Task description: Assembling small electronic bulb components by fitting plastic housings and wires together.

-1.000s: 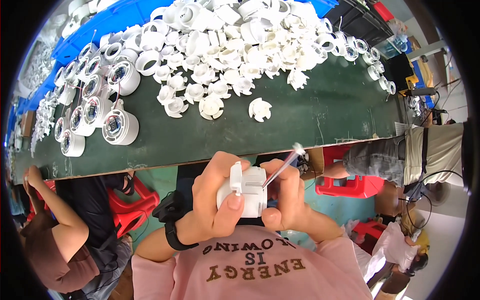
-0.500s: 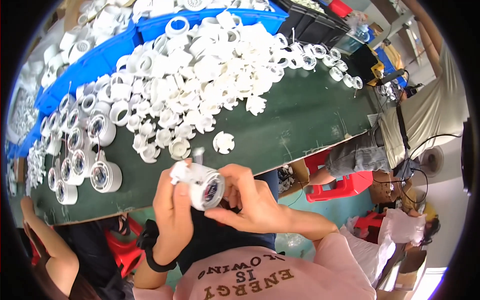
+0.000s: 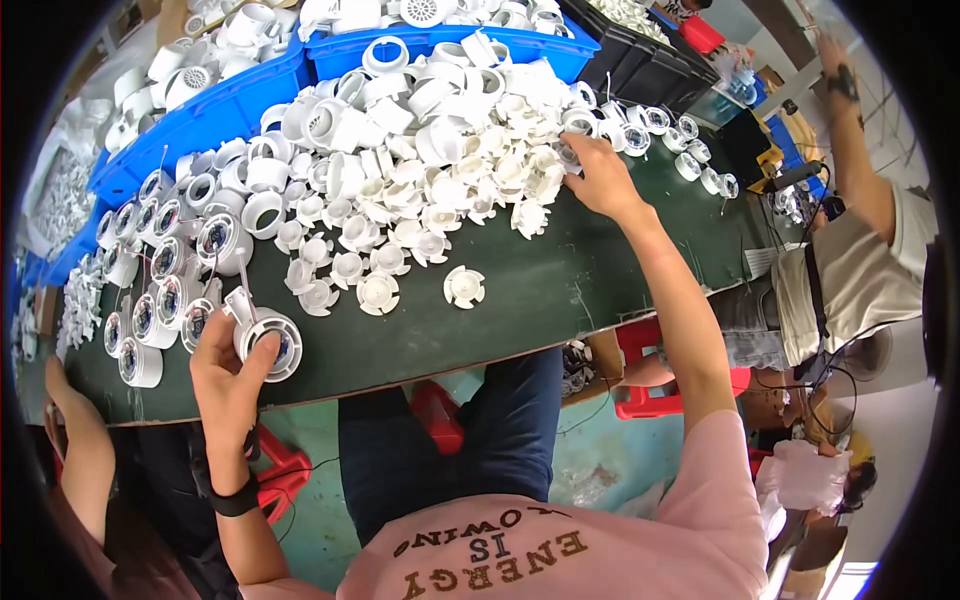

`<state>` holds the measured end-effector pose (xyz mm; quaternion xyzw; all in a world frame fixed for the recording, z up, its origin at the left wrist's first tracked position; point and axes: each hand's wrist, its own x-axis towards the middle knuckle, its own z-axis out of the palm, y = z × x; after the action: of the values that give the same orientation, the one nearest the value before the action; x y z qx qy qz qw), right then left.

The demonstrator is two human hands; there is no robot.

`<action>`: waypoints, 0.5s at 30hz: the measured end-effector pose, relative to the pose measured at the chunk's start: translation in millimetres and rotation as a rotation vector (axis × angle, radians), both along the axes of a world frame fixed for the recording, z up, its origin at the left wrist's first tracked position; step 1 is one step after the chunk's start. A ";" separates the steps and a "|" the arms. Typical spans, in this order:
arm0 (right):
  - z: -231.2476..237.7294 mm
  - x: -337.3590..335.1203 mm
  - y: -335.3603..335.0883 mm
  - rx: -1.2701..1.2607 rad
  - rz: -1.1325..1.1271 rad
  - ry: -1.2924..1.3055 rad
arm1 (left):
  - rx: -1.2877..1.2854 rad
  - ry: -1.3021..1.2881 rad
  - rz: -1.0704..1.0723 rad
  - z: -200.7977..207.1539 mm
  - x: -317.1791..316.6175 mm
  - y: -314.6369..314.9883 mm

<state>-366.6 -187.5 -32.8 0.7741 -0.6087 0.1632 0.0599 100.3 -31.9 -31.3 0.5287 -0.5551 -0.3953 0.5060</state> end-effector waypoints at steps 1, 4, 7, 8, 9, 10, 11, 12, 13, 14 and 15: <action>3.6 3.3 3.7 0.031 0.011 -0.021 | 0.081 -0.037 -0.011 3.5 4.9 -0.7; 7.4 2.6 24.0 0.085 0.032 -0.090 | 0.104 -0.098 0.034 5.5 7.8 -2.8; 17.2 1.2 53.0 0.260 -0.071 -0.037 | 0.105 -0.308 0.044 3.3 23.7 -6.7; 14.1 -4.6 58.9 0.261 -0.072 -0.038 | 0.105 -0.493 0.129 5.7 25.3 -6.5; 11.1 -9.4 64.1 0.188 -0.137 -0.049 | 0.102 -0.677 0.213 10.5 24.7 -7.5; 9.9 -13.0 70.2 0.115 -0.201 -0.061 | 0.102 -0.677 0.211 15.3 18.7 -7.4; 13.3 -17.6 78.9 0.080 -0.223 -0.084 | -0.121 -0.829 0.310 20.1 6.2 -6.0; 20.8 -15.4 84.2 0.084 -0.226 -0.083 | -0.346 -0.975 0.405 25.9 -11.3 -6.2; 28.9 -13.3 88.4 0.218 -0.232 -0.498 | -0.344 -0.817 0.292 31.3 -31.5 -6.8; 34.3 -13.5 91.1 0.349 -0.232 -0.912 | -0.331 -0.639 0.183 36.4 -58.6 -8.6; 32.8 -6.3 89.8 0.282 -0.086 -1.132 | -0.597 -0.868 0.107 37.8 -78.3 -16.1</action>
<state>-372.9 -97.6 -0.1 0.5416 -0.5927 0.4660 -0.3718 21.9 -47.9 6.5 0.5042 -0.7740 0.0616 0.3779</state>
